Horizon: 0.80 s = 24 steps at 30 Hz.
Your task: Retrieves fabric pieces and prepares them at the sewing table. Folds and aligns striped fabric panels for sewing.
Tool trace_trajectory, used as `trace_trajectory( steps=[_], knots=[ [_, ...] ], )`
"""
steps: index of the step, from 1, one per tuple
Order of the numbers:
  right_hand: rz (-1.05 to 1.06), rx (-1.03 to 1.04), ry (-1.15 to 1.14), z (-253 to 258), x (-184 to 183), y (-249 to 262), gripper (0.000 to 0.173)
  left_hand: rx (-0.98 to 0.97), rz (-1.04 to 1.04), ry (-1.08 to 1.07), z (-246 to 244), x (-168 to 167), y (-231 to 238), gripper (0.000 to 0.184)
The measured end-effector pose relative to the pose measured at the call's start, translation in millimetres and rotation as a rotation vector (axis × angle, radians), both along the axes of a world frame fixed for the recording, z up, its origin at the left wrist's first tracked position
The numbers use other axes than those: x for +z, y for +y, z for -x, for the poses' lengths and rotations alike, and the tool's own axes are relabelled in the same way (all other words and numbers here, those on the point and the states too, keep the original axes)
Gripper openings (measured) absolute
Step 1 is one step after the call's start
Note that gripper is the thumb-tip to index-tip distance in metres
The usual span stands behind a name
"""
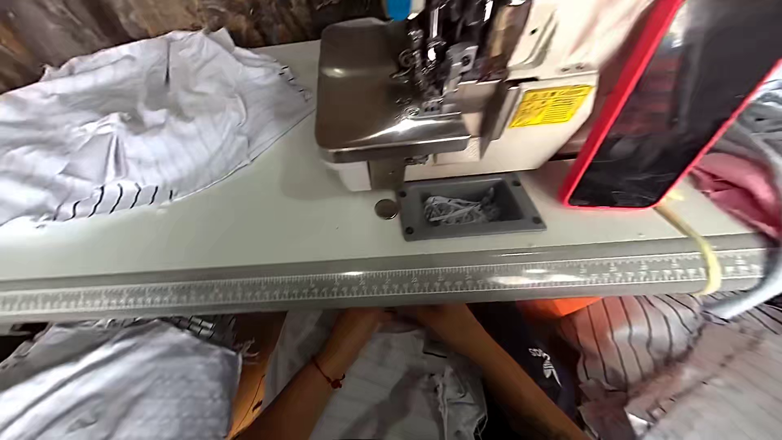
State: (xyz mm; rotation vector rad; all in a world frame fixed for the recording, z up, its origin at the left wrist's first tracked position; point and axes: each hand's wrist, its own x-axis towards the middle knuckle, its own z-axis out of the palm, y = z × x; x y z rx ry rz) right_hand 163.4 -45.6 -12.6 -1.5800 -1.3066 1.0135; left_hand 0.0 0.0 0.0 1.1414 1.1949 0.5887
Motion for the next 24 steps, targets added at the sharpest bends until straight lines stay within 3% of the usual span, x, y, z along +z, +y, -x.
trace_trajectory(
  steps=[5, 10, 14, 16, 21, 24],
  knots=[
    [0.027, -0.029, 0.103, 19, -15, -1, 0.027, -0.119, 0.084, -0.105, 12, 2, -8, 0.018],
    [0.009, -0.049, -0.056, 20, -8, -4, 0.024, -0.137, 0.006, -0.087, 18, -5, -11, 0.017],
    [0.043, 0.044, -0.108, 27, 2, 4, 0.035, -0.156, -0.026, -0.064, 19, -10, -11, 0.011],
    [0.020, 0.022, -0.151, 32, -2, 11, 0.026, -0.159, -0.007, -0.078, 21, -10, -9, 0.012],
    [-0.018, -0.145, 0.059, 28, -11, 15, 0.014, -0.177, 0.052, -0.108, 27, -4, -4, 0.017],
    [0.070, -0.298, 0.273, 25, -9, 12, 0.014, -0.236, 0.034, 0.061, 36, 4, -3, 0.024]
  ],
)
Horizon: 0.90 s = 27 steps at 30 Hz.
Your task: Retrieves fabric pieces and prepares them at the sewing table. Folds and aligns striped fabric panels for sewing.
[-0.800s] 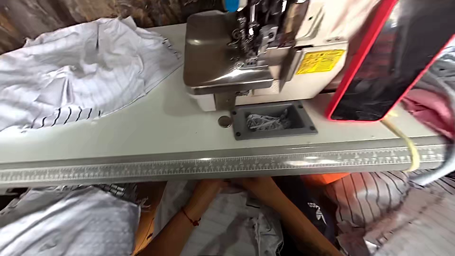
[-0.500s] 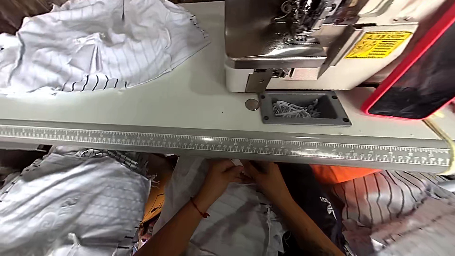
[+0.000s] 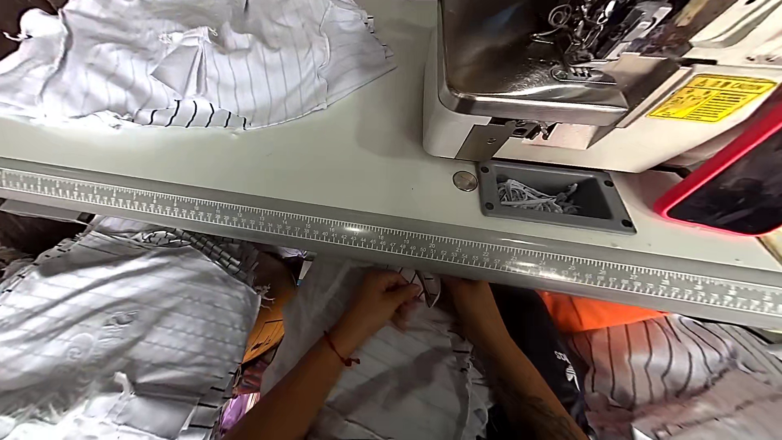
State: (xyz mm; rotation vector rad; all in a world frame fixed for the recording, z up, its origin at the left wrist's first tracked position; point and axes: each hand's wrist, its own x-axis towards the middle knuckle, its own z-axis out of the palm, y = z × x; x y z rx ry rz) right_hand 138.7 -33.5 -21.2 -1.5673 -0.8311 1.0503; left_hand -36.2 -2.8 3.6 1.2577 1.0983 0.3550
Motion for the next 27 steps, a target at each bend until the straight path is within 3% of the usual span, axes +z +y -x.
trace_trajectory(
  steps=[2, 4, 6, 7, 9, 11, 15, 17, 19, 22, 23, 25, 27],
  knots=[
    [0.022, -0.014, -0.022, -4, -2, -1, 0.014, -0.096, -0.163, 0.243, 7, 8, 0, 0.037],
    [0.045, 0.019, -0.086, -5, -4, -3, 0.013, -0.067, -0.455, 0.401, 8, 11, -9, 0.049],
    [0.048, 0.059, -0.129, -5, -6, -3, 0.013, 0.113, -0.821, 0.364, 2, 1, -13, 0.049],
    [0.033, 0.078, -0.145, -5, -7, -3, 0.013, 0.151, -0.875, 0.325, -3, 0, -8, 0.044],
    [-0.002, 0.108, -0.184, -4, -8, -4, 0.012, 0.099, -0.737, 0.291, -13, 3, 5, 0.031],
    [-0.030, 0.125, -0.236, -4, -9, -5, 0.013, 0.008, -0.589, 0.332, -22, 4, 18, 0.032],
    [-0.028, 0.041, -0.352, -1, -7, -9, 0.015, 0.004, -0.596, 0.375, -28, 2, 19, 0.028],
    [-0.021, -0.022, -0.337, -2, -9, -11, 0.013, 0.124, -0.483, 0.337, -16, 6, 19, 0.029],
    [-0.010, -0.063, -0.290, -2, -8, -11, 0.012, 0.310, -0.265, 0.259, 6, 11, 26, 0.014],
    [0.026, -0.132, -0.222, -4, -6, -10, 0.015, 0.917, 0.068, -0.311, 37, 9, 37, 0.040],
    [0.021, -0.158, -0.148, -5, -5, -9, 0.017, 1.082, 0.083, -0.492, 50, 5, 41, 0.041],
    [-0.006, -0.245, 0.158, -8, -3, -3, 0.014, 1.135, -0.010, -0.683, 75, -9, 48, 0.044],
    [-0.081, -0.309, 0.466, -17, 2, 1, 0.022, 1.034, -0.244, -0.392, 80, -19, 45, 0.031]
  ],
)
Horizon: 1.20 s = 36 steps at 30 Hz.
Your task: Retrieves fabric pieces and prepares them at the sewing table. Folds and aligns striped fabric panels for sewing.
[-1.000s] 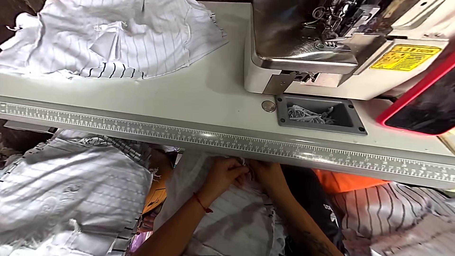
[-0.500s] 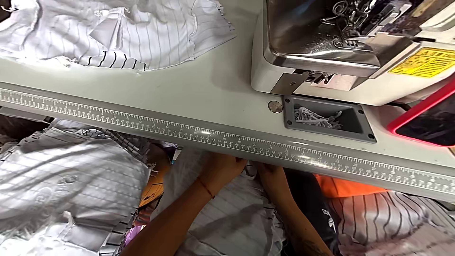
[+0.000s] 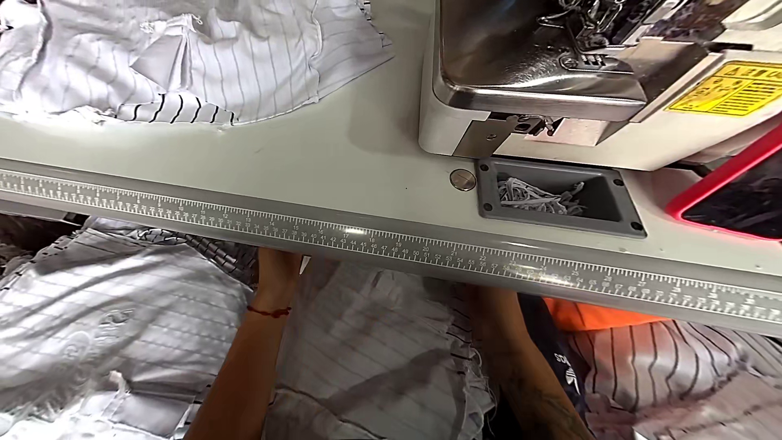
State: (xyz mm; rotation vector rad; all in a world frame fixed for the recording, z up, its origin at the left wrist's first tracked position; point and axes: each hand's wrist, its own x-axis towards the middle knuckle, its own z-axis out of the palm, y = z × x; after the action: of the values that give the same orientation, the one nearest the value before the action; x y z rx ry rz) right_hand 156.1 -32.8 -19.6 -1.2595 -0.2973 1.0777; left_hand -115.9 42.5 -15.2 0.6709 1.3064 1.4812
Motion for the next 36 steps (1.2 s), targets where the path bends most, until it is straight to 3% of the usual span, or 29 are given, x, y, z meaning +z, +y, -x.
trace_trajectory(
  steps=[2, 4, 8, 10, 12, 14, 18, 22, 25, 28, 31, 33, 36],
  knots=[
    [-0.164, -0.051, 0.141, -15, -5, -2, 0.030, -0.155, 0.081, 0.546, -10, 4, -12, 0.023],
    [-0.219, -0.114, 0.076, -25, -9, -3, 0.030, -0.433, 0.070, 0.894, -26, 18, -19, 0.026],
    [0.122, -0.081, -0.534, -29, 6, -12, 0.031, -0.817, -0.273, 1.166, -68, 7, -20, 0.024],
    [0.175, -0.050, -0.568, -29, 12, -18, 0.030, -0.930, -0.372, 1.289, -89, -1, -19, 0.028],
    [0.104, -0.033, -0.502, -29, 14, -31, 0.025, -1.174, -0.319, 1.369, -112, -4, -20, 0.049],
    [0.032, 0.046, -0.567, -33, 18, -52, 0.018, -1.472, -0.287, 1.367, -135, -6, -32, 0.069],
    [-0.001, 0.205, -0.847, -63, 21, -110, 0.022, -1.309, -0.848, 1.215, -149, -38, -76, 0.084],
    [0.320, 0.232, -0.972, -109, 30, -175, 0.025, -1.681, -0.889, 1.038, -132, -15, -96, 0.079],
    [0.593, 0.141, -1.125, -156, 25, -219, 0.025, -1.816, -0.936, 0.909, -127, -10, -106, 0.078],
    [0.721, -0.041, -1.180, -193, 24, -246, 0.021, -1.908, -1.036, 0.796, -133, -6, -113, 0.077],
    [0.653, -0.153, -1.134, -191, 26, -239, 0.019, -1.997, -1.103, 0.703, -145, -4, -121, 0.069],
    [0.548, -0.010, -1.080, -172, 26, -221, 0.023, -1.997, -1.088, 0.612, -153, 6, -121, 0.063],
    [0.296, 0.240, -1.119, -129, 28, -190, 0.024, -1.738, -0.988, 0.550, -146, 25, -110, 0.055]
  ],
)
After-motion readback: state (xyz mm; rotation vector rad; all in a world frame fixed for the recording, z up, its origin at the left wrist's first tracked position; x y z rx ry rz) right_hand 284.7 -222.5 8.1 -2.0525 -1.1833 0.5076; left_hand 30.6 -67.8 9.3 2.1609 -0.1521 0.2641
